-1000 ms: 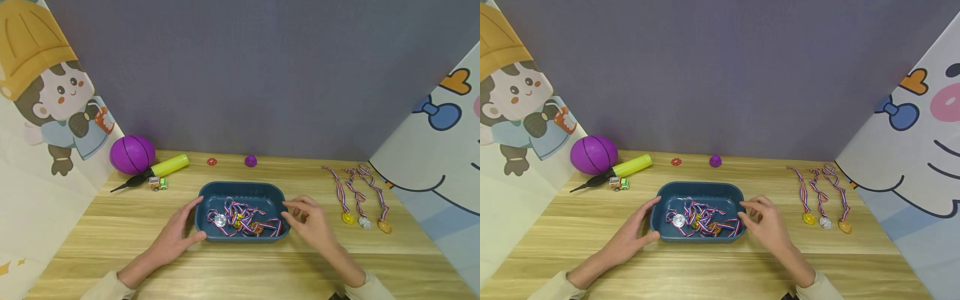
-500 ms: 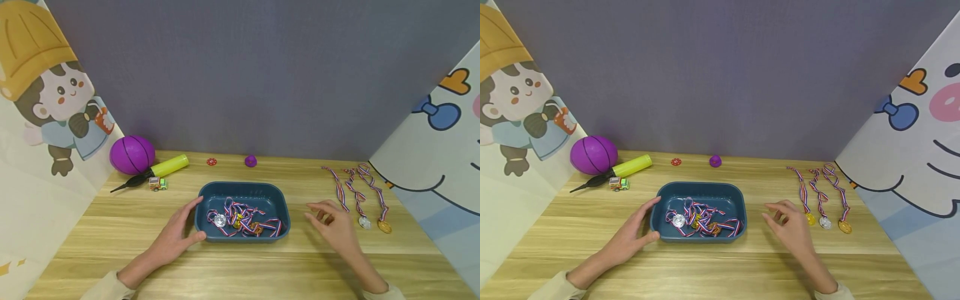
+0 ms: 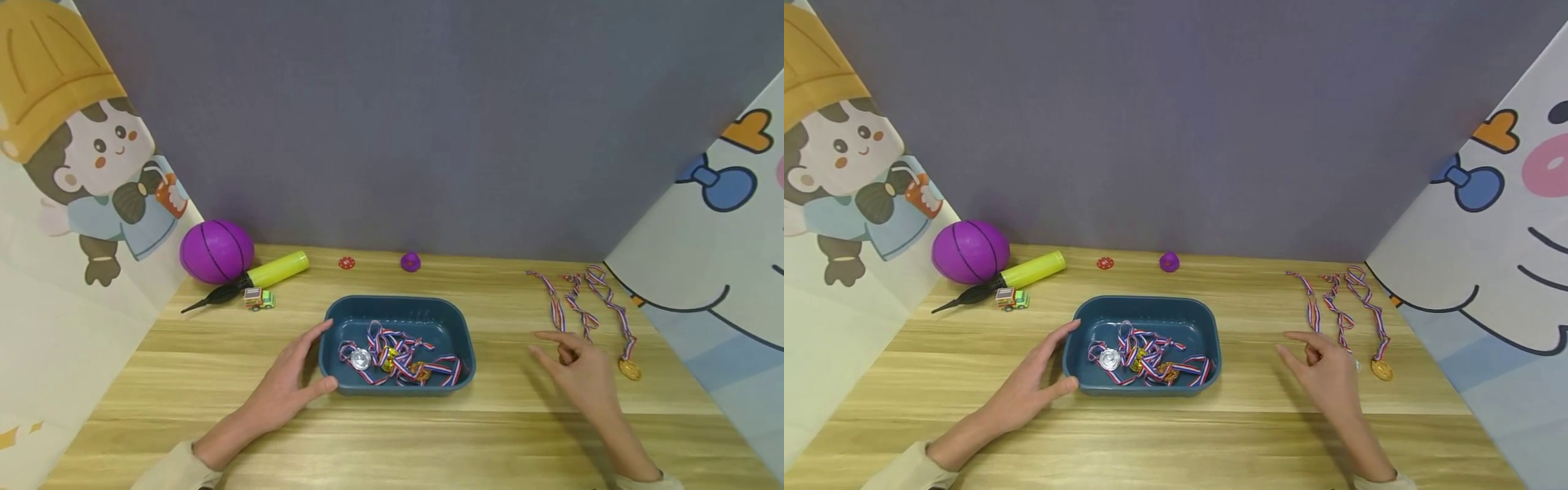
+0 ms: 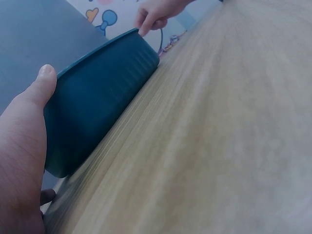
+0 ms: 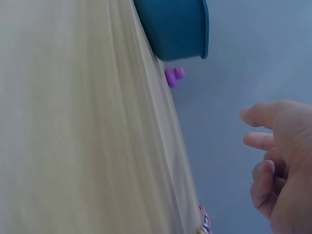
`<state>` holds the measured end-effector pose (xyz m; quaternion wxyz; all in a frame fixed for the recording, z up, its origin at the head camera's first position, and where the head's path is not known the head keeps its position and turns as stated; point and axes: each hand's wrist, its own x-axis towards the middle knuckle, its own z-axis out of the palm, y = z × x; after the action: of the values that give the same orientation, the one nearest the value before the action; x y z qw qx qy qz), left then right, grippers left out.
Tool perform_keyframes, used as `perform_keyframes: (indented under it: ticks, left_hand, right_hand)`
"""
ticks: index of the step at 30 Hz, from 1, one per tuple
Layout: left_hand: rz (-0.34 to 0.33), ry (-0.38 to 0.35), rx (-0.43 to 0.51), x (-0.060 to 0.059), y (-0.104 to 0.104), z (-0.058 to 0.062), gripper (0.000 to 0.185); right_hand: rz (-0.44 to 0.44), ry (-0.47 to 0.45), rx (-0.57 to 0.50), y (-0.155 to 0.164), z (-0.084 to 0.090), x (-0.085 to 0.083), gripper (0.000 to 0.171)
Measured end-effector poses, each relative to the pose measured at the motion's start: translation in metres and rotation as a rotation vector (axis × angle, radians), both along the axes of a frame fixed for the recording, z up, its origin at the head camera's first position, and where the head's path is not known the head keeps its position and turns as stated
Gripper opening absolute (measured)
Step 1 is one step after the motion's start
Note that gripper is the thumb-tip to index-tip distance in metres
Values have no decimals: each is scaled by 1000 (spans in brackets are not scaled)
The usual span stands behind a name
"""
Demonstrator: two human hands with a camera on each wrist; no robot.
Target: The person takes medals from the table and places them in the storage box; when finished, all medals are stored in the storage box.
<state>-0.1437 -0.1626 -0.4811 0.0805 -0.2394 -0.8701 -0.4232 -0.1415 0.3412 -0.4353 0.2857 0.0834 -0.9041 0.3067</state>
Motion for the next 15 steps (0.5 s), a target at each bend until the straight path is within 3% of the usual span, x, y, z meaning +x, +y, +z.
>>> perform_keyframes:
  ticks: [6,15]
  left_hand:
    - [-9,4,5,-1,1,2,93]
    - [-2,0,4,-1,1,1,94]
  right_hand:
    - [-104,-60,22,17,4,1,32]
    - [-140,-163,102,46,-1,-1,35]
